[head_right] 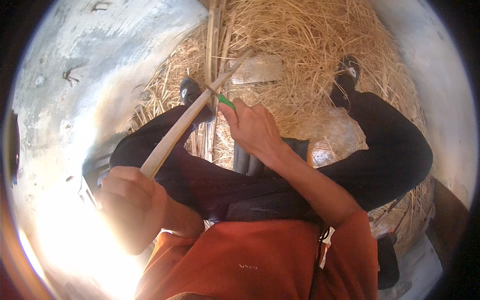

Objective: The person whittles a thin wooden stick with a knife, shaving off layers while sitting in an area covered in straw.

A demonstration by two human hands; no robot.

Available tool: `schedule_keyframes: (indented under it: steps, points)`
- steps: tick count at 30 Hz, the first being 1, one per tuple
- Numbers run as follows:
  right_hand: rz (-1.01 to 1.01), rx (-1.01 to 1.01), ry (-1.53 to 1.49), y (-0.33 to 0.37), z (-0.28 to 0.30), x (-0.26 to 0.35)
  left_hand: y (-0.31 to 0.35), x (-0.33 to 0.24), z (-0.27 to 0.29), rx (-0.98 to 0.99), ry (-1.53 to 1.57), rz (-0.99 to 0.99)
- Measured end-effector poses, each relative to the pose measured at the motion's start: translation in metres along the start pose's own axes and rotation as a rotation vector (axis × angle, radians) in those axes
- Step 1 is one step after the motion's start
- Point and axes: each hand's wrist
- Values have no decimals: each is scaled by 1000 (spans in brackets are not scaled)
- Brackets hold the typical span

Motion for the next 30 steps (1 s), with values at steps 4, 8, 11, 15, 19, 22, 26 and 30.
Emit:
schedule_keyframes:
  steps: [4,8,11,15,19,22,26,30]
  points:
    - [115,9,-84,5,-3,-6,1,1,-5,-20,-13,-10]
    - [225,13,-153,22,7,17,1,2,-8,-285,-14,-25]
    - [283,57,-189,27,12,40,4,2,-16,-435,-7,-39]
    - [313,100,-196,25,12,52,6,3,-21,-455,-24,-42]
    - [353,44,-97,23,8,47,3,0,-16,-473,-76,13]
    - [434,69,-61,17,6,31,-1,0,-10,-438,-46,7]
    - [-172,131,140,-10,2,-27,0,2,-17,-478,-17,-63]
    - [-219,65,350,-17,-10,-85,3,4,-23,-354,-14,-38]
Point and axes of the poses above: each hand's wrist, its own y-axis away from the middle knuckle, its own z-axis out of the back of the hand, x = y × z, and after that the axes turned 3 degrees about x, right-handed
